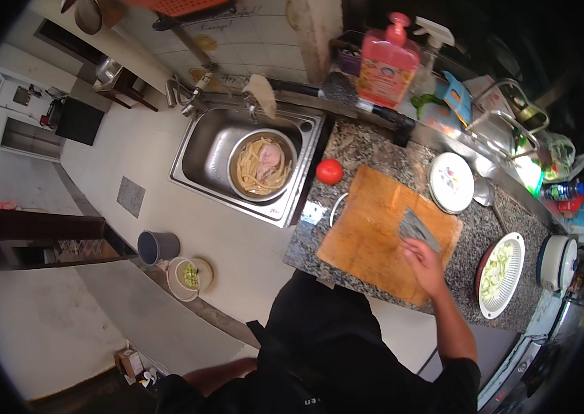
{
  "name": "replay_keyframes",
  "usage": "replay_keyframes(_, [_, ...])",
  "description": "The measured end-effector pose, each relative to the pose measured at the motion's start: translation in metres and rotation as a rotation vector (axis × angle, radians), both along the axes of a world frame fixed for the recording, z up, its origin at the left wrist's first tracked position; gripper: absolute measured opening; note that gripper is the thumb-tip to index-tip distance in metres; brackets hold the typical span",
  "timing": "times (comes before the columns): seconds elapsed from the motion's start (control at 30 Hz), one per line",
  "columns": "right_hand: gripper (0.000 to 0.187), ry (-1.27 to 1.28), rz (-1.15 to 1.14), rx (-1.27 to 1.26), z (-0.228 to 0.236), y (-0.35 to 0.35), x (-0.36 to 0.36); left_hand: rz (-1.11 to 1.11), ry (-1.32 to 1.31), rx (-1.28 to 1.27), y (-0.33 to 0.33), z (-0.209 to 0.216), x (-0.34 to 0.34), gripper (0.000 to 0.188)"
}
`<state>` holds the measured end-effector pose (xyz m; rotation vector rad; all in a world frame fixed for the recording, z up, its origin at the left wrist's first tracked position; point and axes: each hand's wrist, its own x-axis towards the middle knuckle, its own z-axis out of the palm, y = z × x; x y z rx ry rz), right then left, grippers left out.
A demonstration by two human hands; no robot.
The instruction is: The person retrieves a plate from a cabinet, then washes and slices a long, pale vegetable on a wooden cutting board using a knife. The sliced pieces are transferred to a plate, and the process is repeated with additional vegetable pieces.
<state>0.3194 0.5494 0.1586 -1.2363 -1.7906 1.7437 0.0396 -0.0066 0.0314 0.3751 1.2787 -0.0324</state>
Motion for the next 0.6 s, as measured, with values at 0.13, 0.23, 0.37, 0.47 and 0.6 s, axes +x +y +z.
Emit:
replay_keyframes(0.13, [0.022, -0.224, -0.148, -0.028, -0.012, -0.007, 0.026, -0.769, 0.33, 0.372, 0.106, -0.065, -0.112, 0.038])
replay_keyframes(0.23, [0.02, -0.258, -0.17, 0.024, -0.02, -0.042, 0.024, 0.2, 0.815, 0.716, 0.333, 0.04, -0.189, 0.036])
replay_keyframes(0.37, [0.016, -0.273, -0.143, 0.08, -0.042, -0.091, 0.003, 0.361, 0.942, 1.083, 0.482, -0.08, -0.277, 0.042])
replay_keyframes(0.47, [0.014, -0.38, -0.112, 0.0, -0.037, -0.123, -0.011, -0.014, 1.255, 0.774, 0.519, -0.157, -0.279, 0.069])
replay_keyframes(0.6, [0.014, -0.359, -0.333, -0.183, -0.043, -0.157, -0.018, 0.074, 1.391, 0.684, 0.534, -0.182, -0.28, 0.077])
